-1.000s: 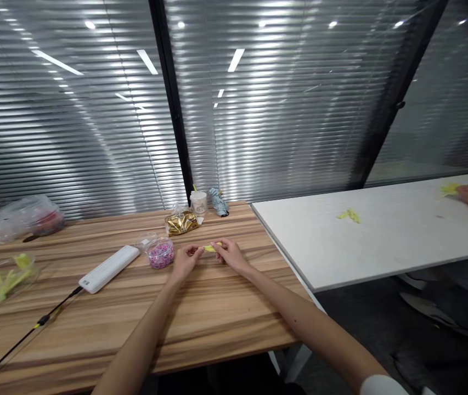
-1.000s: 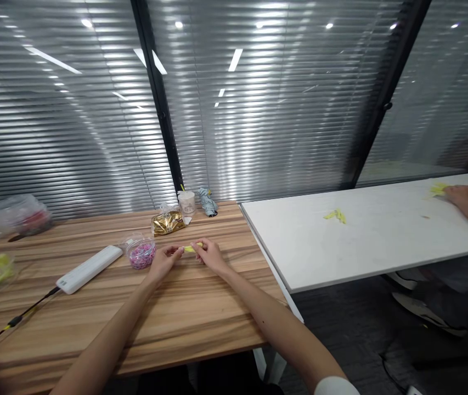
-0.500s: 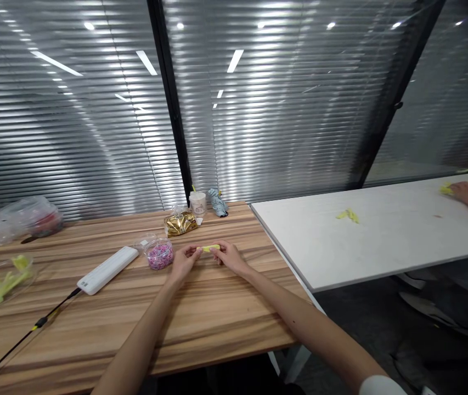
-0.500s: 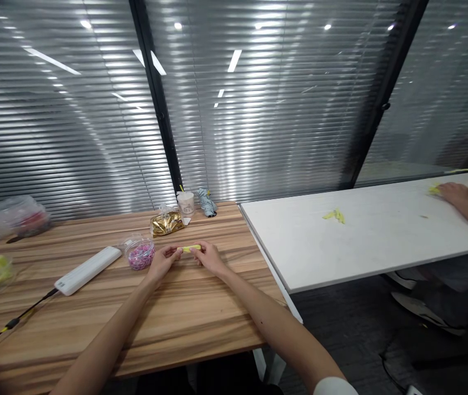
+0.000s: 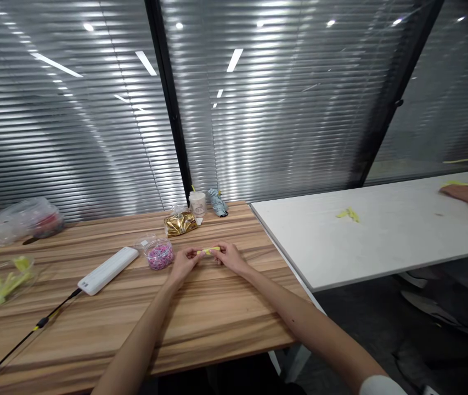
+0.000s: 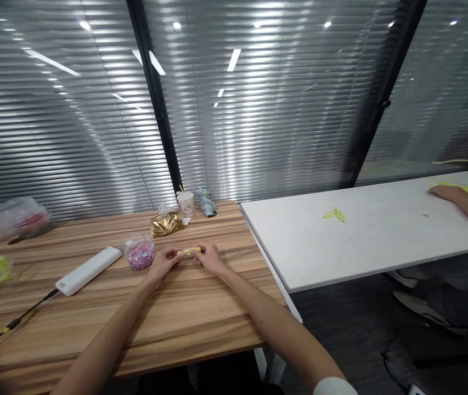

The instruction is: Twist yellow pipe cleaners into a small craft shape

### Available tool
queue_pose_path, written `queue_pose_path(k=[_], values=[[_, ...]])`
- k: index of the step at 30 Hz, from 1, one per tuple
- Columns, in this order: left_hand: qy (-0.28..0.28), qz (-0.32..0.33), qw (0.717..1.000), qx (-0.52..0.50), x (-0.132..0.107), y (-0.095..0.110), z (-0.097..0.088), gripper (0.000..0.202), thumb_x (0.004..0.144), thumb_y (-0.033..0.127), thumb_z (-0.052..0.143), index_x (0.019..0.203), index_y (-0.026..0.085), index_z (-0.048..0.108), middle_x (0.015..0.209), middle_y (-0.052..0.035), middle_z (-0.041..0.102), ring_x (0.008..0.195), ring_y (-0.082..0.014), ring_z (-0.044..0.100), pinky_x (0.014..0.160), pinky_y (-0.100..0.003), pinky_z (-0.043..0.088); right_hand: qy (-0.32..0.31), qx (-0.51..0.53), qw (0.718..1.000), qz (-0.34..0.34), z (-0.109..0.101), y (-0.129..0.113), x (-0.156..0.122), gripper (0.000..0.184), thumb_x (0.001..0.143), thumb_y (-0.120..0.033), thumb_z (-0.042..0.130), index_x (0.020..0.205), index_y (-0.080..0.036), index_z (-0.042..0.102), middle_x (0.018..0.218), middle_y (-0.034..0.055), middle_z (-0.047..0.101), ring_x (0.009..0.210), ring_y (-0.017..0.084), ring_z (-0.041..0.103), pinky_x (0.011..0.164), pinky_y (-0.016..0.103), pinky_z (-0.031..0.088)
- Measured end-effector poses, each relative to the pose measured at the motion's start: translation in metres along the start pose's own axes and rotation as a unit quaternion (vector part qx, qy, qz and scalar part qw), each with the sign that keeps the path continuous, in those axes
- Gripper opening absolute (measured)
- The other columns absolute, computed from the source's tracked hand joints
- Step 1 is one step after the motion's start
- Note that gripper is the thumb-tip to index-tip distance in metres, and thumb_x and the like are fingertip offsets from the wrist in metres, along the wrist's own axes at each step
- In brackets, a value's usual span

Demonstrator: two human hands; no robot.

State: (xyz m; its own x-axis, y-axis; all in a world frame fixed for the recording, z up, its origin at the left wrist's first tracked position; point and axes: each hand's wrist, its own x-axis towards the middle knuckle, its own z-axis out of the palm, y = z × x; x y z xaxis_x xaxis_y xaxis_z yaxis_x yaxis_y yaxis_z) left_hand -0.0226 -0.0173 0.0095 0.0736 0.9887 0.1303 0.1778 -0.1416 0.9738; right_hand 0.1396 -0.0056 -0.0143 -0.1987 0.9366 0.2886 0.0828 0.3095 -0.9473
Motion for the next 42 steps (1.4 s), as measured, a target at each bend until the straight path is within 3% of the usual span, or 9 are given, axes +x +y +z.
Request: queue_pose_path(k=[10, 16, 23, 33, 42], values=[[-0.044, -0.004, 0.999, 0.005, -0.002, 0.005, 0.002, 0.034, 0.063, 0.044, 0.064, 0.073, 0.012, 0.067, 0.062, -0.0038, 0.062, 0.061, -0.0142, 0.053, 0.06, -0.024, 0.04, -0.004, 0.015, 1.0, 0.007, 0.002, -0.003, 0.0, 0.021, 0.074, -0.033, 0.055, 0.077, -0.013, 0.058, 0.052, -0.0033, 0.052, 0.041, 0.007, 0.046, 0.041, 0.018, 0.036], [-0.042, -0.003, 0.999, -0.026, -0.002, 0.003, 0.003, 0.037, 0.064, 0.043, 0.064, 0.082, 0.011, 0.066, 0.065, -0.0033, 0.061, 0.06, -0.0119, 0.051, 0.058, -0.022, 0.039, -0.002, 0.042, 0.999, 0.001, 0.002, 0.001, 0.002, 0.03, 0.077, -0.039, 0.052, 0.091, -0.013, 0.058, 0.053, -0.0036, 0.053, 0.04, 0.007, 0.046, 0.04, 0.018, 0.035], [0.017, -0.027, 0.996, -0.085, 0.001, 0.003, 0.003, 0.043, 0.061, 0.044, 0.067, 0.089, 0.012, 0.064, 0.072, -0.0035, 0.063, 0.064, -0.0115, 0.055, 0.062, -0.022, 0.044, 0.006, 0.049, 0.999, 0.007, 0.003, 0.006, 0.003, 0.032, 0.078, -0.042, 0.051, 0.093, -0.014, 0.058, 0.053, -0.0039, 0.053, 0.041, 0.007, 0.045, 0.041, 0.019, 0.036], [0.103, 0.023, 0.991, -0.079, 0.008, -0.004, 0.0, 0.04, 0.06, 0.045, 0.066, 0.082, 0.011, 0.064, 0.071, -0.0044, 0.063, 0.061, -0.0114, 0.055, 0.06, -0.024, 0.045, 0.013, 0.045, 0.999, 0.011, 0.003, 0.003, 0.003, 0.029, 0.08, -0.038, 0.048, 0.092, -0.013, 0.057, 0.053, -0.0048, 0.05, 0.039, 0.006, 0.043, 0.04, 0.018, 0.035], [0.183, 0.111, 0.975, 0.062, 0.015, -0.017, -0.009, 0.037, 0.068, 0.041, 0.059, 0.089, 0.012, 0.064, 0.07, -0.0053, 0.063, 0.063, -0.0152, 0.058, 0.059, -0.026, 0.046, 0.014, 0.033, 0.999, 0.012, 0.004, 0.001, 0.003, 0.026, 0.081, -0.036, 0.045, 0.084, -0.013, 0.057, 0.052, -0.0047, 0.05, 0.039, 0.006, 0.043, 0.04, 0.018, 0.034]])
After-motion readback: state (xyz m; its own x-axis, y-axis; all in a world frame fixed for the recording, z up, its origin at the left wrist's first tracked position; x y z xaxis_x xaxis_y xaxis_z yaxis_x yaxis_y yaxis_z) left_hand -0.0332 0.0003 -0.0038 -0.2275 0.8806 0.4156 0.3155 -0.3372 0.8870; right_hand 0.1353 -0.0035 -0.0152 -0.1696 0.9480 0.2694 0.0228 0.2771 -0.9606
